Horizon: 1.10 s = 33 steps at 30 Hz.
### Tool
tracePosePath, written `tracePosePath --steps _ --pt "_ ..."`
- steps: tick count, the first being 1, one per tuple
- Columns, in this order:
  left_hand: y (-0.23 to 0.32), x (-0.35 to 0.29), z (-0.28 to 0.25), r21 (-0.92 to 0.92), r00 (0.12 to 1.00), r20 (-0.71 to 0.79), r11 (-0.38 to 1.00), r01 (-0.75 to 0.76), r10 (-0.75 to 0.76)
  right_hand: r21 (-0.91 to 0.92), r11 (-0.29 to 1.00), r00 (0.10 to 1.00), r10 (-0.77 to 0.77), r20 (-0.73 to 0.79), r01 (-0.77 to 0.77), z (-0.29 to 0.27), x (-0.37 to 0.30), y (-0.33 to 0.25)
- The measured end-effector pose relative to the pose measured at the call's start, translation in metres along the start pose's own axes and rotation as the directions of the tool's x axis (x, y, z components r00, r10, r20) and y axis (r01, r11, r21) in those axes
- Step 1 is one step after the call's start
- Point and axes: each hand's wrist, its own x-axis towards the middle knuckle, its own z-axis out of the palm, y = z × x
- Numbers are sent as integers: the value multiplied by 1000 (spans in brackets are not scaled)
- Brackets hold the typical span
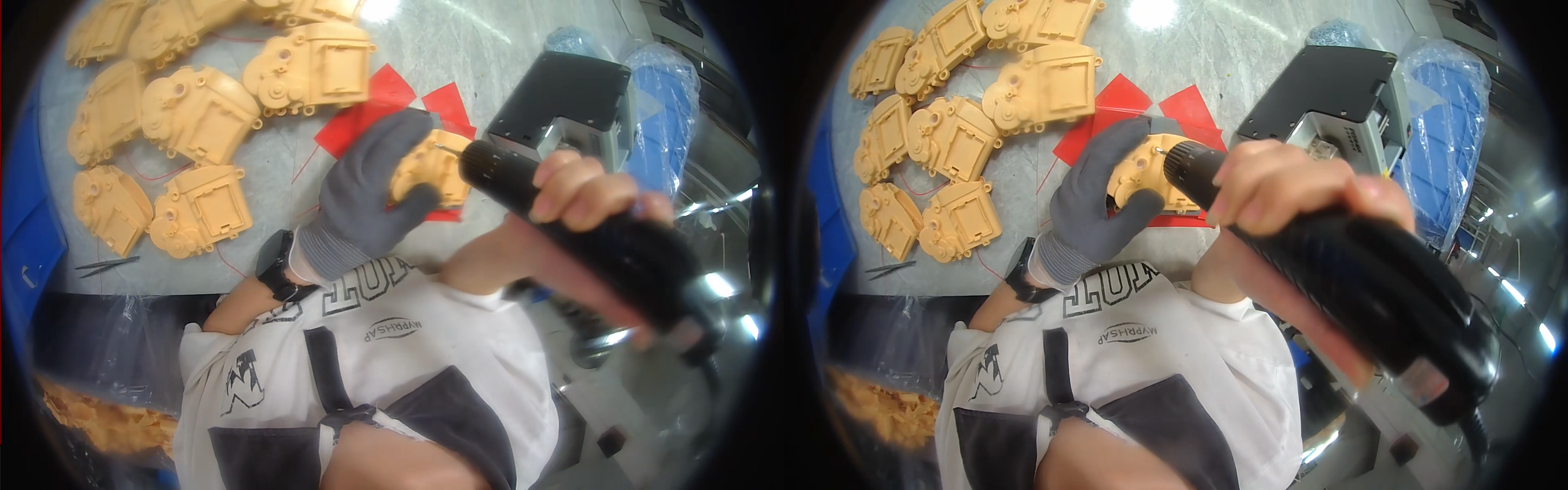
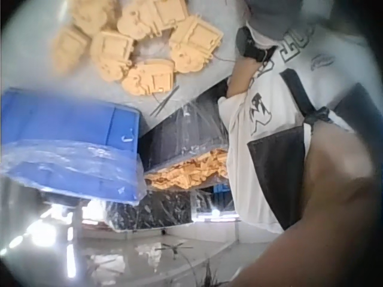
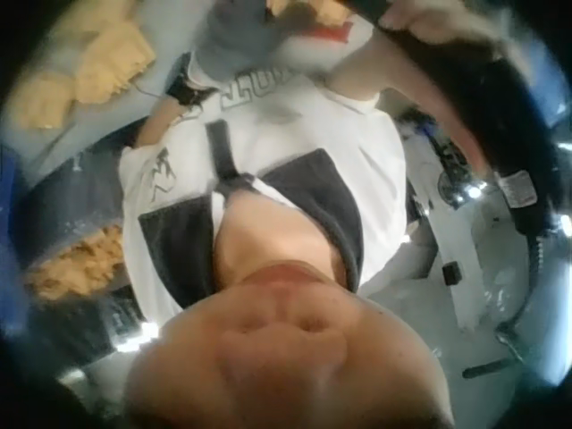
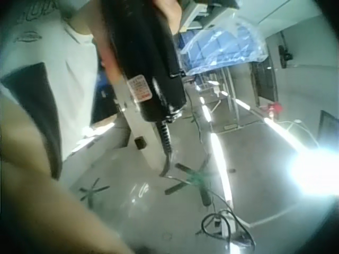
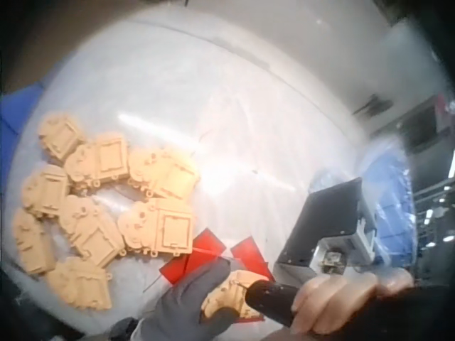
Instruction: Using an electric screwdriver to assemble yellow plastic casings and moving components between bins.
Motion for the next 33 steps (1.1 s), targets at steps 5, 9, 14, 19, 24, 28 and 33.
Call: tracePosePath --steps 5,9,14,19,24,28,33 --pt "1 -1 6 -31 999 -39 999 16 -17 31 998 997 49 65 -51 -2 5 1" --pt "-1 -3 6 -14 998 -68 1000 3 -4 32 996 995 77 55 -79 3 5 2" --pt "1 -2 3 -26 998 -43 998 52 -54 29 997 998 67 8 -67 10 3 4" --pt "0 1 2 -11 999 -35 1000 11 -11 17 996 996 92 -11 -92 9 4 6" --pt "-3 -1 -1 67 999 -45 998 -14 17 17 995 995 96 29 -97 12 4 13" --pt "5 4 -2 51 1000 3 998 27 -27 35 995 992 90 88 -93 -5 9 15" --pt "6 0 3 254 997 -38 966 -58 69 91 996 999 15 -34 -12 -1 4 24"
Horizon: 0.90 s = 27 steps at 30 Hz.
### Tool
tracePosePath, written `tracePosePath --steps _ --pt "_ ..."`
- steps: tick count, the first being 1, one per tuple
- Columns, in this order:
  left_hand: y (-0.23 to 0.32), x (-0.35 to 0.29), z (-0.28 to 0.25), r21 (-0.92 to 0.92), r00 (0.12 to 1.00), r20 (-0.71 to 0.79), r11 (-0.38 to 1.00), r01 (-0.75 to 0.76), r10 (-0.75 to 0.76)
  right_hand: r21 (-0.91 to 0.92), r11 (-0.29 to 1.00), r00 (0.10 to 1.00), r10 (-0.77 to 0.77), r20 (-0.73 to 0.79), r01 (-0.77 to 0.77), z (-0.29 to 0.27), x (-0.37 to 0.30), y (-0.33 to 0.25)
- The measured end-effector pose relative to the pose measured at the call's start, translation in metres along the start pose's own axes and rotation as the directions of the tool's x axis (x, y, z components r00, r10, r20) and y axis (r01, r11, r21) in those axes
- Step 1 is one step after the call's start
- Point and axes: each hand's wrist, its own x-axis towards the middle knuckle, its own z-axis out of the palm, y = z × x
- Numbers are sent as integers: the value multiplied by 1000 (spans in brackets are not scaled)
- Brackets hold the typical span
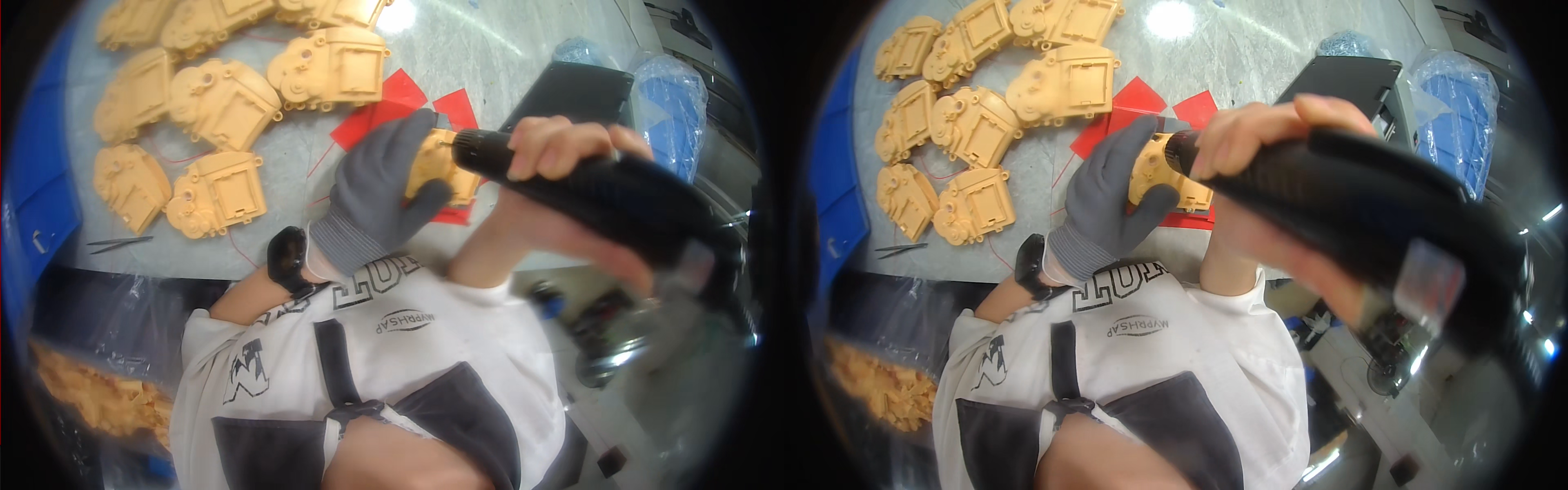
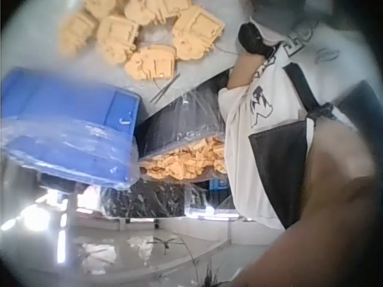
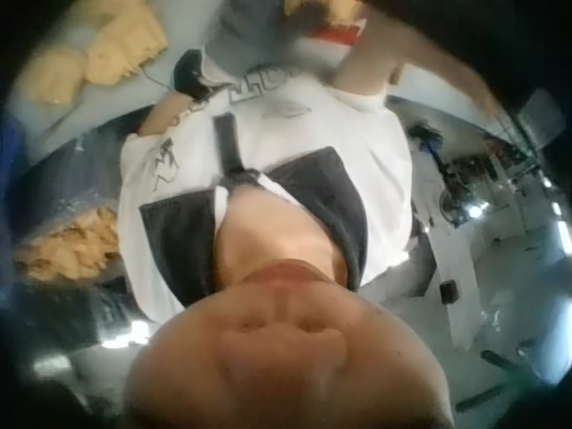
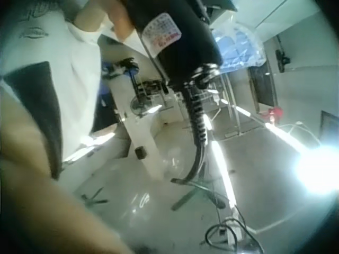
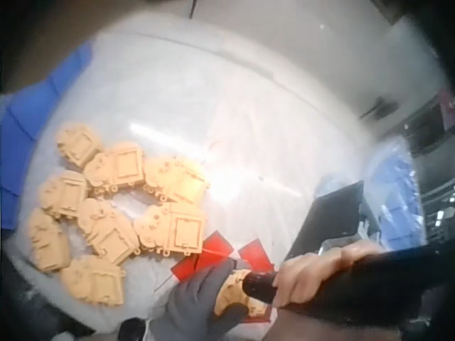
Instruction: Using an electric screwdriver to assemble yellow plastic casings and moving components between bins.
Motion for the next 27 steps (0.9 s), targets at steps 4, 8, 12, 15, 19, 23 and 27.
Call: tracePosePath --steps 4,8,12,15,19,23,27 --pt "4 6 -4 142 997 56 989 -52 44 -27 991 985 -137 -108 135 0 1 -30" --pt "-1 7 -1 -51 996 -26 995 82 -83 -49 955 948 -295 -116 291 -22 -16 -90" --pt "3 -1 -7 -130 991 -131 991 16 -33 -48 938 925 -347 -155 344 -41 -29 -111" --pt "52 -4 -64 -589 942 -122 787 184 -312 -104 924 901 -383 -205 369 -48 -35 -115" --pt "74 -18 -174 -918 855 -278 -383 -102 437 -30 937 932 -350 -92 349 -46 -29 -110" --pt "87 -31 -203 -890 537 -358 -453 50 764 -18 940 937 -341 -72 341 -45 -31 -109" --pt "51 -7 -151 -239 963 31 938 -252 267 -18 936 931 -352 -94 352 -47 -36 -106"
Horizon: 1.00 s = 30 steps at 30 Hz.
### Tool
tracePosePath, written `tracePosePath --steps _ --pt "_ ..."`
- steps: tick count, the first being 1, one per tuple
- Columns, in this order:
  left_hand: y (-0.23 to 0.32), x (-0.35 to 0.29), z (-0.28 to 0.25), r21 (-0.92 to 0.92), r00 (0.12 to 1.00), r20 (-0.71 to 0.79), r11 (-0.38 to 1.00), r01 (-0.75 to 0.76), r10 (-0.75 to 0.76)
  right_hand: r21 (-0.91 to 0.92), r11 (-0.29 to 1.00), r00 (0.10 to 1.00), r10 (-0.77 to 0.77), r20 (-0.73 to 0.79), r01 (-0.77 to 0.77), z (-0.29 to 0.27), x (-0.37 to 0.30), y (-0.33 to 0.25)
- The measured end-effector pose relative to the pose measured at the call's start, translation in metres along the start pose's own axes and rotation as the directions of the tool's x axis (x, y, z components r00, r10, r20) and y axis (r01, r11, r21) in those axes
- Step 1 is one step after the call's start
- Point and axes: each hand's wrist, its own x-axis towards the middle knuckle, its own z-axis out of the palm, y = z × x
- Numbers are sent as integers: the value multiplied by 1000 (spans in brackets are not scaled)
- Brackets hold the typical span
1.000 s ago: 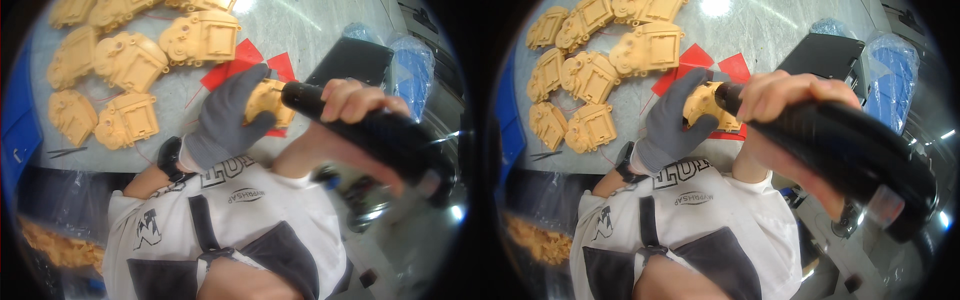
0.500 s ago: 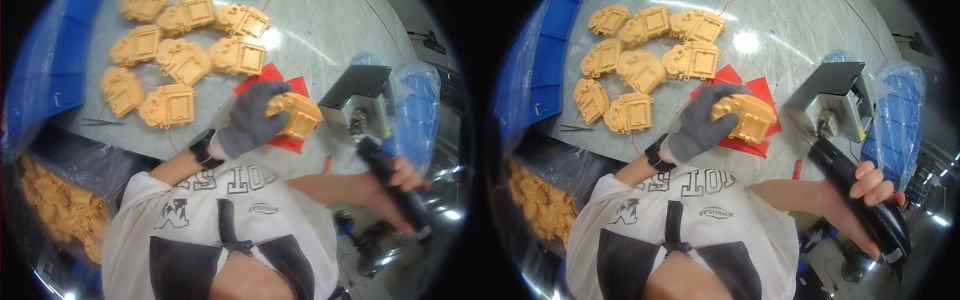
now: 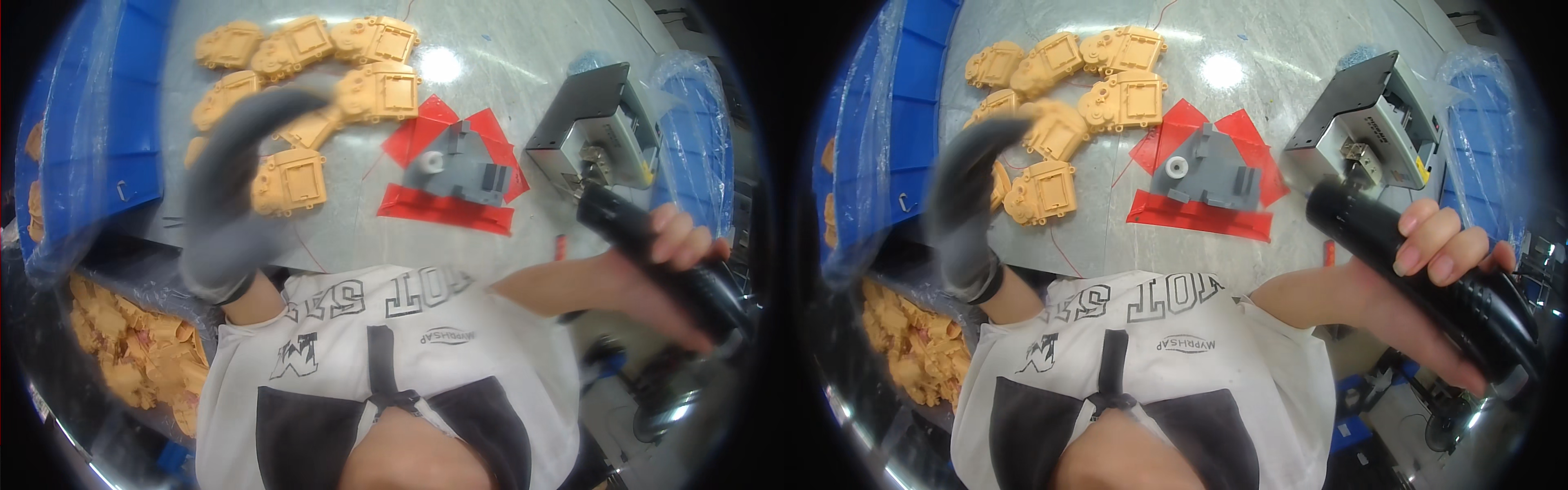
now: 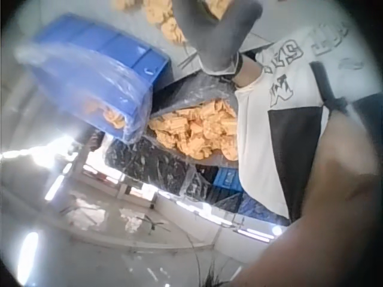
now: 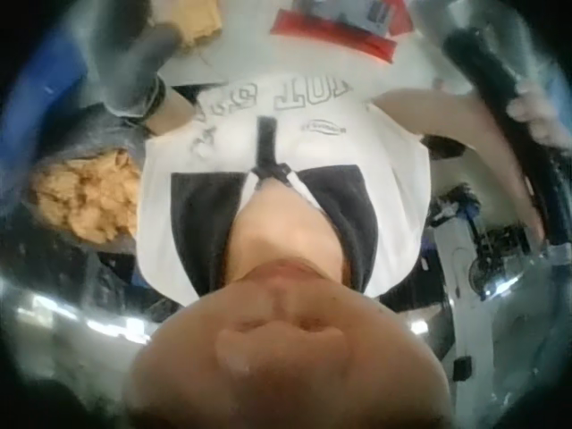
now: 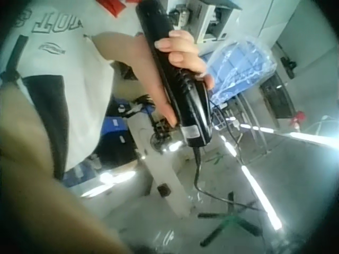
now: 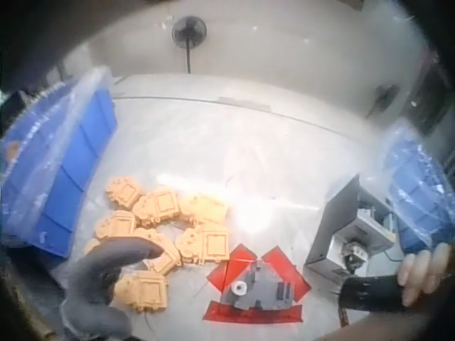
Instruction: Using an electric screwdriver to assemble yellow plastic casings and moving components between bins.
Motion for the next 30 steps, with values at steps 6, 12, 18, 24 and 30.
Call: tracePosePath --steps 6,12,18,24,30 --pt "-96 32 48 976 993 20 219 7 -120 -33 998 999 -48 -1 48 8 0 -3" --pt "-86 68 62 955 825 -2 243 168 -565 -25 1000 996 -21 -92 18 -1 0 -12" --pt "-75 47 70 883 976 52 466 55 -212 -10 1000 999 10 -49 -11 -15 3 -22" --pt "-48 30 112 665 947 308 733 -141 -96 -87 996 996 27 -84 -35 -25 5 -22" --pt "-72 30 119 699 875 457 673 -243 -159 -248 967 982 -97 -165 54 -32 -8 -50"
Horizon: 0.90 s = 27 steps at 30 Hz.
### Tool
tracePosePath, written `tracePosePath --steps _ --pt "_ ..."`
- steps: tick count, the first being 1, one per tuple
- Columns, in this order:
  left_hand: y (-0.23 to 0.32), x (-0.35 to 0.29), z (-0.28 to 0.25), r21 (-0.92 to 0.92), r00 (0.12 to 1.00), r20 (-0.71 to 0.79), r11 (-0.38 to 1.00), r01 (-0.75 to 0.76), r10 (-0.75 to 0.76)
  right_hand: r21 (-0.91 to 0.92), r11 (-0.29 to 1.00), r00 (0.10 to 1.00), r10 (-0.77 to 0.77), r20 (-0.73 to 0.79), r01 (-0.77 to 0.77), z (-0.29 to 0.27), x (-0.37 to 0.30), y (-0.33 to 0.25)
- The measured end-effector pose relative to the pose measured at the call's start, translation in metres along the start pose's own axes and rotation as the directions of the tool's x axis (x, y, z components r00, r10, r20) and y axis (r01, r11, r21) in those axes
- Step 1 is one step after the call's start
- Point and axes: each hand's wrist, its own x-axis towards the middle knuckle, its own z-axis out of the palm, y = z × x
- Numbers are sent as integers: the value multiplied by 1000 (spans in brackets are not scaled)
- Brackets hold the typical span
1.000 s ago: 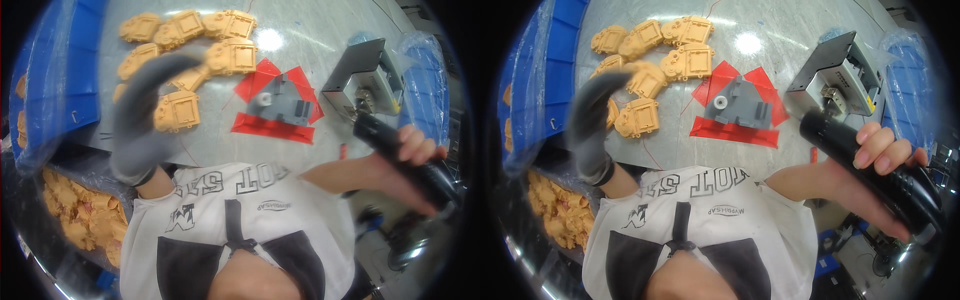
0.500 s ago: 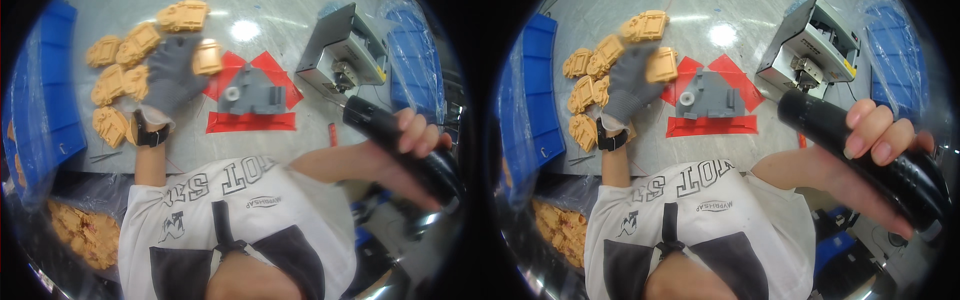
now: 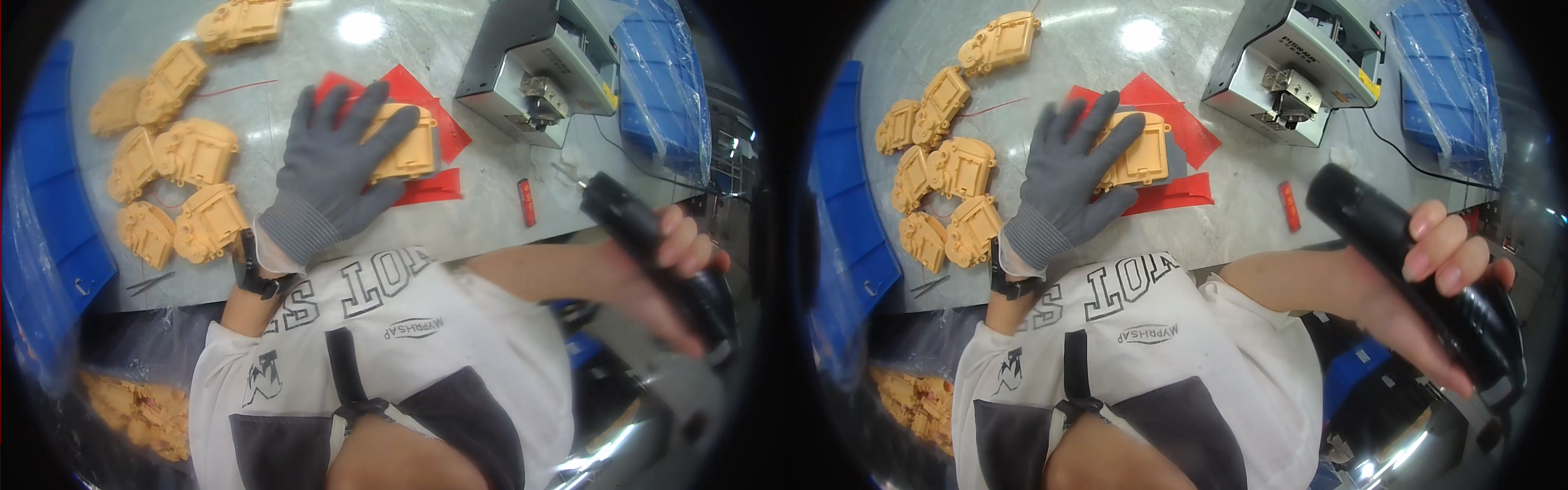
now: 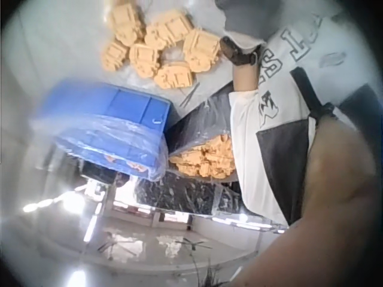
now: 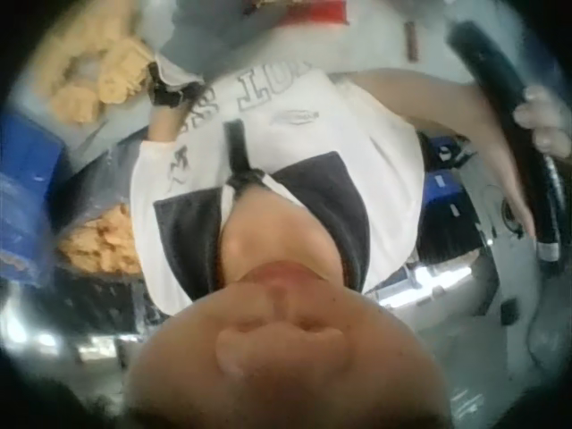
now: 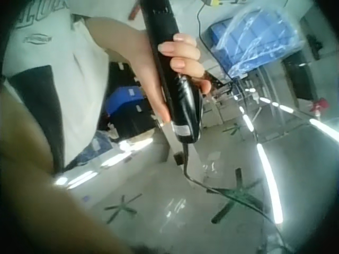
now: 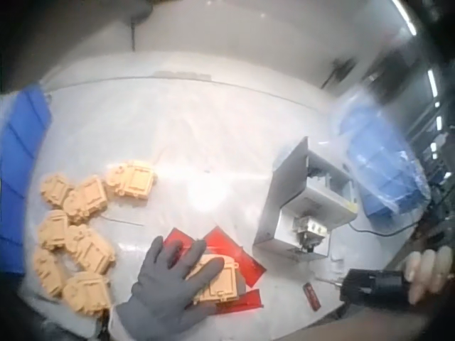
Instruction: Using an electric screwdriver to assemble yellow plastic casings and moving components between bins.
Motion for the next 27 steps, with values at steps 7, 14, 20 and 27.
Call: tracePosePath --steps 7,14,20,27 --pt "-3 0 3 -114 999 -34 994 2 -6 -372 928 935 -102 -340 -34 -1 13 54" --pt "-3 -5 1 -326 997 -55 945 30 -51 -520 833 934 -11 -357 -189 -3 11 97" --pt "1 -13 5 -651 946 -207 757 57 -249 6 970 943 236 -235 -241 15 -22 64" --pt "-13 -15 19 -568 940 -284 823 -7 -188 88 964 960 235 155 -250 83 -50 50"
